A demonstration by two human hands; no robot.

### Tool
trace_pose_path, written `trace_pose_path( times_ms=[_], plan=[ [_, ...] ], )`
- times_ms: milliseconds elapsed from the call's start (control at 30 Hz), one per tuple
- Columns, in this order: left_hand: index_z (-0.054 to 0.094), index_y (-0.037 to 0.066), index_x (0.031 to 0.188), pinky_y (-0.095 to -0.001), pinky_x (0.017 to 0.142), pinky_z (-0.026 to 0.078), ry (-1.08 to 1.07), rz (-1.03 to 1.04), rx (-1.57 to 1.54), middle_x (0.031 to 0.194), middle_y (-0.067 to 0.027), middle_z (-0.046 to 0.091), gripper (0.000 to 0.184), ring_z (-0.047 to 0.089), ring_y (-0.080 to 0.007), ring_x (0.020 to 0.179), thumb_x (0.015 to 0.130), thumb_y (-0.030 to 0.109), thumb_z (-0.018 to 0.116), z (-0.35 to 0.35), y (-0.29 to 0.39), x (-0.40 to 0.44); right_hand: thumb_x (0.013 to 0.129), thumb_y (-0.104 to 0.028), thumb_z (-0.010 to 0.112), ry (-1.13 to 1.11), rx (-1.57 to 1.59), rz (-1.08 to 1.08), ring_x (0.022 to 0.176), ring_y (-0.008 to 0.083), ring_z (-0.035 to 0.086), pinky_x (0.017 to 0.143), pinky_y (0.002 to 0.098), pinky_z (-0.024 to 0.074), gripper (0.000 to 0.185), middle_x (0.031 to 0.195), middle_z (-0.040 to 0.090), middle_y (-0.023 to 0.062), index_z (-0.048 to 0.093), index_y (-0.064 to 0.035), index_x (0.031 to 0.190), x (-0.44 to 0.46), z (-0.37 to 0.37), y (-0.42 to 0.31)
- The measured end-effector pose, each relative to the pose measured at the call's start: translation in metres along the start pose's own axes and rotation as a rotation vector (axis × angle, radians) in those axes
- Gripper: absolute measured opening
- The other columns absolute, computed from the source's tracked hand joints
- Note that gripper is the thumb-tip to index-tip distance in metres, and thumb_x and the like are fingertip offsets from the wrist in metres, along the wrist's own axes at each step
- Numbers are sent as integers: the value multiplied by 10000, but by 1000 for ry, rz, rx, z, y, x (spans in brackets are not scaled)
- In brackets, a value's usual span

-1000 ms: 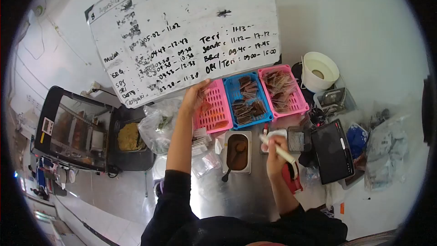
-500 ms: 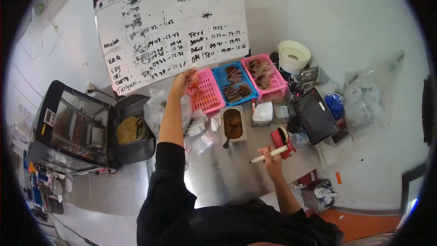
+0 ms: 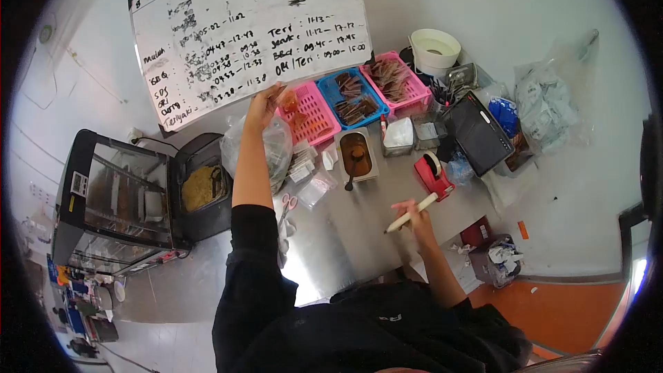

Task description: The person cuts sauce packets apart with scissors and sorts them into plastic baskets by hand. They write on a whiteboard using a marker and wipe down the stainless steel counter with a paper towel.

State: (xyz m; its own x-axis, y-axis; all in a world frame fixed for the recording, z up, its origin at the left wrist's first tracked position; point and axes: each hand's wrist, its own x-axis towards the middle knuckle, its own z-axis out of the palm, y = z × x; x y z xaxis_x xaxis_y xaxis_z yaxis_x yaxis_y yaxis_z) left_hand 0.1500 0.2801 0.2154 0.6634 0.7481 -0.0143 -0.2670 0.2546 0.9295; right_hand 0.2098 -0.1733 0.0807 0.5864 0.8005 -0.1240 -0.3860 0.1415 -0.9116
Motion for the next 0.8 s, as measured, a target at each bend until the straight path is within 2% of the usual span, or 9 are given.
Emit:
trace_pose_path(
  times_ms=[67,167,200,333,467,567,667,767,800],
  plan=[
    [557,-67,1082,-282,929,477,16,-9,19,1107,-108,598,260,575,-196,1053,865,76,564,-5,-4,5,957,-381,345,-4,382,88,827,196,584,694,304,457,445,893,601,79,567,-30,1117,18,-19,-2],
    [555,-66,1088,-275,929,475,39,-26,21,1113,-108,596,260,574,-195,1054,872,78,555,1,-2,2,911,-363,402,-41,896,126,1091,279,496,891,402,408,519,1220,512,141,403,-32,1311,29,-19,-34],
    [554,-66,1090,-270,924,478,49,-37,33,1113,-108,596,261,574,-194,1054,873,79,554,7,1,-1,871,-333,431,-159,948,88,1261,311,342,1008,415,328,614,1408,335,140,283,-45,1393,40,-31,-32],
    [563,-65,1074,-238,866,506,34,-9,22,1105,-107,600,253,579,-180,1043,873,87,563,0,-6,15,829,-277,449,-250,1051,28,1335,314,251,1050,429,294,653,1454,267,140,250,-63,1413,75,-38,-62],
    [580,-59,1048,-226,823,519,117,-42,42,1075,-105,620,245,603,-160,999,860,98,591,12,-7,10,796,-275,472,-271,1036,46,1321,313,277,1050,430,297,701,1447,281,138,227,-75,1422,99,-36,-88],
    [590,-44,1039,-215,792,523,137,-40,38,1052,-100,632,241,619,-143,963,851,105,610,21,-3,8,782,-261,481,-269,1086,120,1309,311,299,1047,429,301,542,1424,324,139,444,-69,1287,122,-33,-97],
    [592,-32,1046,-210,818,512,144,-63,22,1076,-99,622,240,600,-144,1008,850,106,610,19,-5,8,763,-247,489,-367,1097,129,1296,307,324,1039,430,307,312,1392,376,136,605,-79,999,146,-40,-86],
    [589,-26,1063,-210,850,495,209,-48,42,1099,-91,612,253,577,-149,1053,847,104,611,20,-5,8,749,-233,491,-310,1062,196,1286,302,343,1031,435,313,180,1369,409,128,606,-100,786,162,-31,-102],
    [582,-34,1077,-231,908,465,190,-38,41,1111,-82,604,271,556,-154,1087,853,116,605,19,-5,8,747,-230,490,-328,1059,197,1283,303,347,1030,436,313,182,1368,413,122,609,-103,802,167,-30,-103]
  ],
)
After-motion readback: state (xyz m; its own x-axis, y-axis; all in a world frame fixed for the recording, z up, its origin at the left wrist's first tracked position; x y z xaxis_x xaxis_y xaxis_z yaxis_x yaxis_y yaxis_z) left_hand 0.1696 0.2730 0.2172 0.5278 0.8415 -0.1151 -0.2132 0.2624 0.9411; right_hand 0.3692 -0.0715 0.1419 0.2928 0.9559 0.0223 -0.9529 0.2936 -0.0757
